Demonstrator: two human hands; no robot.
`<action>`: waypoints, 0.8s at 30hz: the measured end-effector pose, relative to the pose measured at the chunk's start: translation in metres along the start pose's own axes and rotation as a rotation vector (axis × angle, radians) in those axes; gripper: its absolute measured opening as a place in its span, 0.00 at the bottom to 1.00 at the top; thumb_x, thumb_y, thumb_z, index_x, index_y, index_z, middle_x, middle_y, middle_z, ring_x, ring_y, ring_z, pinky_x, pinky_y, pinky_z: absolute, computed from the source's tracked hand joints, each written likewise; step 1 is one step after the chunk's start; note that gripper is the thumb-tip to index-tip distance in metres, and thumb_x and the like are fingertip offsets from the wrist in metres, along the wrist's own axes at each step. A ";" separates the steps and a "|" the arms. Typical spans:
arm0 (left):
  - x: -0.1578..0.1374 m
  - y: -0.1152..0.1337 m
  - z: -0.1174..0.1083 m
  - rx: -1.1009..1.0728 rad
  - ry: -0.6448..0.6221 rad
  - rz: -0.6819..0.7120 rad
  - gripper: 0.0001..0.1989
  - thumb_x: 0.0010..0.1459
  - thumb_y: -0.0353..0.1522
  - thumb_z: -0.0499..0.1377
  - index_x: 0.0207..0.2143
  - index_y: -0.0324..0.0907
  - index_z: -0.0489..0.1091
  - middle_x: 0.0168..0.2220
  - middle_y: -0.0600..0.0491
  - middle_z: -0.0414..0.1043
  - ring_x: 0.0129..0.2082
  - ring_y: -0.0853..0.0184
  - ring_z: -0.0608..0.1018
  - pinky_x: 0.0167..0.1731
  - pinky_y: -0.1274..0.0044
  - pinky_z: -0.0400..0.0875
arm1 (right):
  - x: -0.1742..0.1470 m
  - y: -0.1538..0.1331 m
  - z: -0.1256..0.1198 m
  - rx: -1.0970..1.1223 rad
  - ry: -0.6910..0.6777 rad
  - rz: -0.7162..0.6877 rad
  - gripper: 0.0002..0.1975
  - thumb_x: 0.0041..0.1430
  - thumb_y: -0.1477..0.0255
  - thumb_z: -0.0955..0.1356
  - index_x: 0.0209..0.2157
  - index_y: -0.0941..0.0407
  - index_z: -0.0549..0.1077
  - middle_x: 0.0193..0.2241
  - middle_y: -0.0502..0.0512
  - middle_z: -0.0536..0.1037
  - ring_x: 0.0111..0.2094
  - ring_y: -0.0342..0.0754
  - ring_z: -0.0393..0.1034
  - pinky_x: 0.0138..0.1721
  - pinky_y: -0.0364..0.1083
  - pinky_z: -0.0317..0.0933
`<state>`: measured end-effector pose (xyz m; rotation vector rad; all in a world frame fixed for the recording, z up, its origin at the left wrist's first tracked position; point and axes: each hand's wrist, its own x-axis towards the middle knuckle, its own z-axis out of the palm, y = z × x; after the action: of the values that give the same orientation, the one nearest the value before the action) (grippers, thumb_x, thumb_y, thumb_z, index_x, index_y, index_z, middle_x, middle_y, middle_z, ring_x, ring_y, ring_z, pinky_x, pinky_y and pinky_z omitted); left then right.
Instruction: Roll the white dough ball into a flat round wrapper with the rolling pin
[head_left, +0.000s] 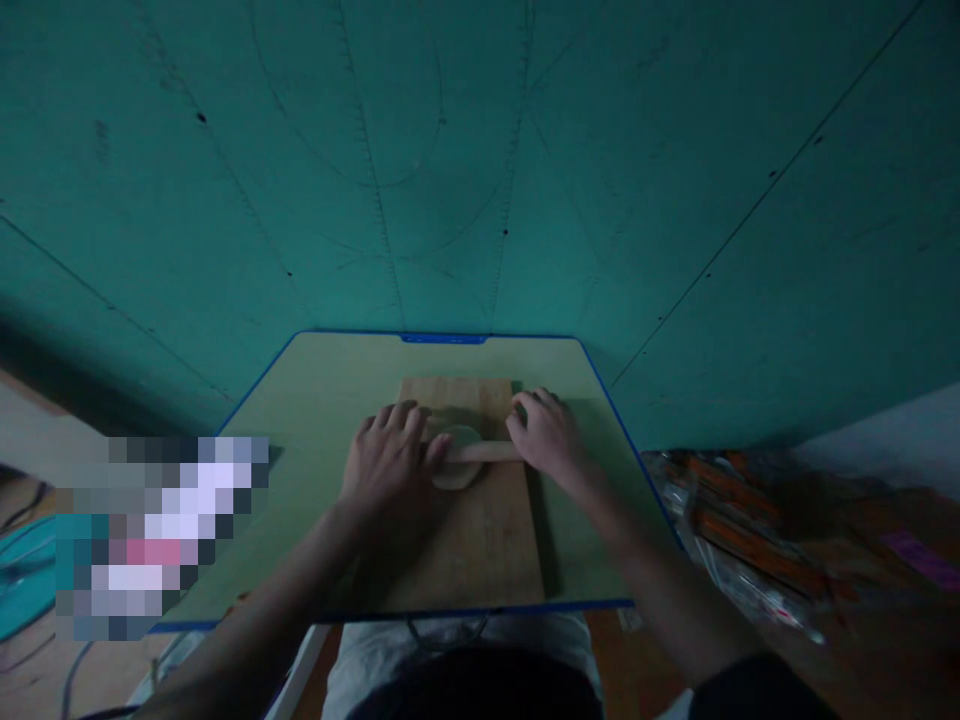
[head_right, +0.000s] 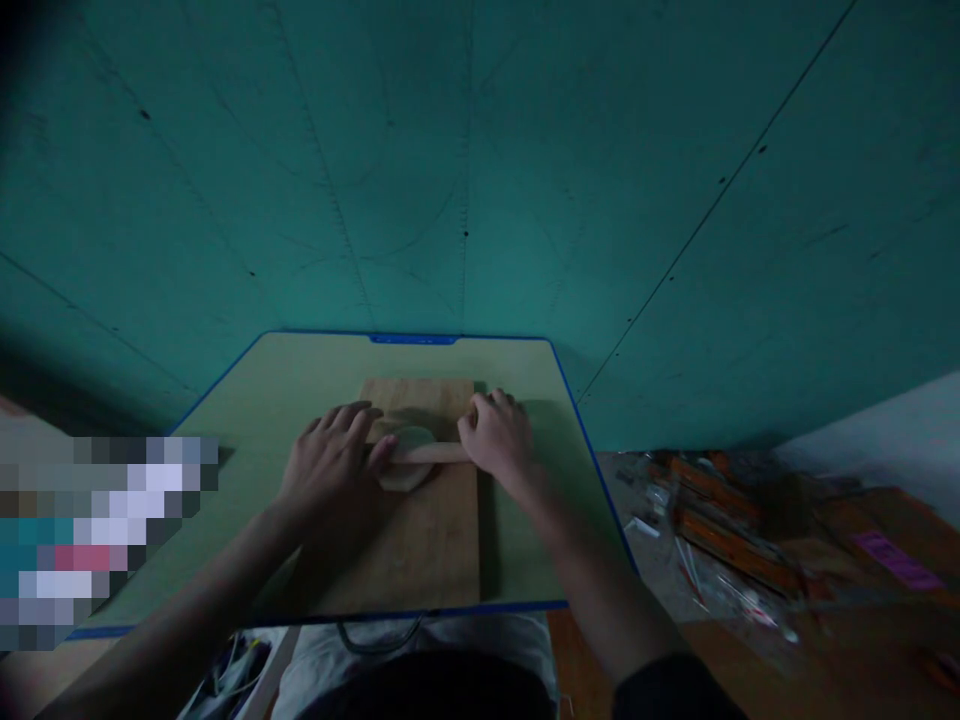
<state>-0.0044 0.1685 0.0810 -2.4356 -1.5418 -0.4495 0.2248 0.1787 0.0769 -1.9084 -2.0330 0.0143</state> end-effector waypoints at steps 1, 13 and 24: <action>0.010 -0.001 0.002 -0.002 -0.003 -0.047 0.21 0.68 0.45 0.50 0.51 0.38 0.70 0.52 0.40 0.73 0.49 0.51 0.76 0.43 0.64 0.71 | 0.009 0.001 0.000 0.007 0.014 0.022 0.09 0.62 0.73 0.64 0.39 0.56 0.76 0.40 0.61 0.77 0.42 0.55 0.71 0.42 0.50 0.61; 0.040 -0.023 0.021 -0.397 0.134 -0.393 0.17 0.60 0.40 0.51 0.40 0.40 0.74 0.43 0.45 0.76 0.39 0.59 0.79 0.37 0.71 0.71 | 0.024 0.016 0.020 0.289 0.244 -0.121 0.08 0.59 0.76 0.62 0.31 0.55 0.73 0.33 0.57 0.75 0.38 0.52 0.71 0.41 0.48 0.63; 0.040 -0.027 0.019 -0.329 -0.118 -0.518 0.21 0.57 0.41 0.46 0.34 0.40 0.76 0.32 0.46 0.78 0.30 0.63 0.77 0.28 0.76 0.61 | 0.022 0.015 0.017 0.339 0.408 -0.240 0.10 0.60 0.76 0.61 0.31 0.55 0.72 0.31 0.58 0.76 0.35 0.52 0.71 0.38 0.48 0.63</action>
<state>-0.0100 0.2203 0.0789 -2.2880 -2.3233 -0.7082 0.2348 0.2049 0.0629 -1.3304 -1.8275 -0.0787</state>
